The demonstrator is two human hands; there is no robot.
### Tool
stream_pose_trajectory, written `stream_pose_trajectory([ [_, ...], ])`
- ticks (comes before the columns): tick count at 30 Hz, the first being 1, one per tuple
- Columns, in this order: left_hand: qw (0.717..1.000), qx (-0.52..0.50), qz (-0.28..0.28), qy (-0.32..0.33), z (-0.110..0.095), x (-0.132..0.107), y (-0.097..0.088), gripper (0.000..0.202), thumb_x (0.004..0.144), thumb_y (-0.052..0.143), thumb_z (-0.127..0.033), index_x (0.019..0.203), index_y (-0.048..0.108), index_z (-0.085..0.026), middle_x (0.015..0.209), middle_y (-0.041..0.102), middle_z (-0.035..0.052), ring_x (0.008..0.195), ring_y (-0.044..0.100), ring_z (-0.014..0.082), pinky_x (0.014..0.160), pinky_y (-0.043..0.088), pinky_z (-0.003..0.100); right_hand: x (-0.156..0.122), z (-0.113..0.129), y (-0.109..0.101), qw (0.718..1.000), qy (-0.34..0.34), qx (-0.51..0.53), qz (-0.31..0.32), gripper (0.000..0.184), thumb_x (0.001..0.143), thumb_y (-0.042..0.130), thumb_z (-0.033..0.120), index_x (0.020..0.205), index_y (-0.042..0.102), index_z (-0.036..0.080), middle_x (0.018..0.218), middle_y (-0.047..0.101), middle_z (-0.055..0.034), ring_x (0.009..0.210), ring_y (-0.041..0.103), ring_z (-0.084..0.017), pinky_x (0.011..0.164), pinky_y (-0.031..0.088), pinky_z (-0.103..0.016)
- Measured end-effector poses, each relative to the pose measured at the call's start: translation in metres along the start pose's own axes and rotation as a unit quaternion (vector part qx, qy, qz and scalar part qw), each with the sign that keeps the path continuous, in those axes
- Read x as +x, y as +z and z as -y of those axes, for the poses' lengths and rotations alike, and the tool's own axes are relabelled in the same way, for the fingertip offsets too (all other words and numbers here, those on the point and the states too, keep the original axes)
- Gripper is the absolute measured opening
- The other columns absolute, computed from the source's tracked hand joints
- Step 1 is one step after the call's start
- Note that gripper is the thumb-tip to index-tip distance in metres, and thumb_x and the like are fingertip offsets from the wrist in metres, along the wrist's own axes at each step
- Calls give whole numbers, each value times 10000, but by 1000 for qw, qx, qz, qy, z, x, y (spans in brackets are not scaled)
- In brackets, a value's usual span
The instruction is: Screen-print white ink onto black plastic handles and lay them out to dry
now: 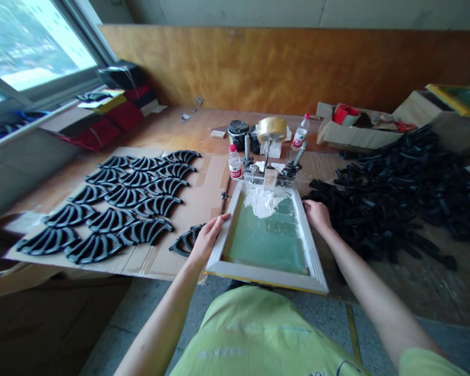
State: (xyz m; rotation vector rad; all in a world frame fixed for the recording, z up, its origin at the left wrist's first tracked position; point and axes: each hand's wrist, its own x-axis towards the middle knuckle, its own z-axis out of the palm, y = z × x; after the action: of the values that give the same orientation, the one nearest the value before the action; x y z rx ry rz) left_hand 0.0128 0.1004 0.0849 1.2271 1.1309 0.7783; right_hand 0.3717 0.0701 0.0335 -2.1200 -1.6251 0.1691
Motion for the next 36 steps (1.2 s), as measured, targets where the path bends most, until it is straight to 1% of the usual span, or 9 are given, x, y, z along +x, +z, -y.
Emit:
stream_pose_trajectory([
  [4, 998, 4, -7, -60, 50, 2, 2, 747, 758, 652, -528, 1414, 456, -229, 808, 685, 12, 662, 615, 152, 595, 474, 232, 46, 36, -11, 989, -99, 13, -114, 540, 814, 650, 266, 1325, 518, 153, 1344, 508, -165, 1245, 465, -318, 1028, 393, -472],
  [6, 997, 22, -18, -65, 67, 8, 4, 766, 755, 647, -527, 1429, 430, -232, 761, 666, -7, 629, 606, 144, 568, 464, 225, 65, 68, -3, 982, -164, -3, -92, 605, 766, 717, 239, 1323, 498, 150, 1350, 475, -171, 1260, 430, -328, 1036, 378, -469],
  [8, 997, 38, -19, -68, 77, 13, 4, 755, 759, 636, -534, 1420, 442, -226, 761, 663, -8, 624, 604, 141, 557, 460, 222, 73, 93, 8, 983, -179, -35, -26, 460, 769, 706, 189, 1205, 568, 140, 1192, 574, -163, 1135, 513, -312, 960, 423, -429],
  [13, 997, 41, -17, -59, 84, 14, 2, 654, 779, 627, -525, 1347, 533, -215, 815, 686, 14, 725, 634, 163, 649, 488, 236, 37, 103, 26, 974, -186, -92, 85, 83, 844, 581, 159, 901, 640, 153, 896, 659, -116, 882, 582, -249, 771, 436, -337],
  [17, 998, 31, -27, -47, 85, 12, 4, 599, 783, 629, -507, 1301, 573, -211, 802, 697, 17, 764, 646, 175, 690, 495, 242, 0, 89, 16, 939, -319, -77, 106, 207, 857, 465, 70, 849, 641, 178, 871, 648, -82, 903, 566, -219, 735, 410, -299],
  [20, 998, 37, -20, -35, 85, 12, 4, 573, 799, 612, -500, 1293, 579, -211, 866, 709, 28, 832, 655, 184, 737, 499, 248, 2, 85, 3, 910, -380, -47, 156, 206, 837, 487, 66, 840, 644, 198, 849, 645, -52, 887, 566, -200, 712, 398, -281],
  [25, 999, 44, -17, -23, 86, 13, 2, 573, 801, 608, -506, 1283, 582, -197, 897, 707, 36, 855, 655, 187, 762, 501, 260, 5, 85, 15, 946, -313, -25, 80, 194, 861, 493, 90, 856, 655, 196, 866, 647, -55, 883, 560, -203, 740, 411, -292],
  [31, 998, 43, -14, -36, 81, 11, 3, 610, 802, 604, -517, 1313, 553, -189, 819, 690, 28, 759, 650, 181, 678, 505, 259, -19, 74, 23, 929, -362, 5, 74, 225, 900, 483, 129, 1025, 658, 194, 958, 655, -71, 945, 566, -211, 800, 450, -308],
  [36, 997, 25, 2, -75, 42, 2, -1, 694, 770, 647, -524, 1377, 499, -220, 805, 696, 16, 677, 633, 163, 582, 474, 228, 46, 90, 5, 965, -257, 7, 48, 385, 872, 624, 269, 1254, 576, 271, 1037, 608, -38, 908, 593, -197, 793, 464, -304],
])
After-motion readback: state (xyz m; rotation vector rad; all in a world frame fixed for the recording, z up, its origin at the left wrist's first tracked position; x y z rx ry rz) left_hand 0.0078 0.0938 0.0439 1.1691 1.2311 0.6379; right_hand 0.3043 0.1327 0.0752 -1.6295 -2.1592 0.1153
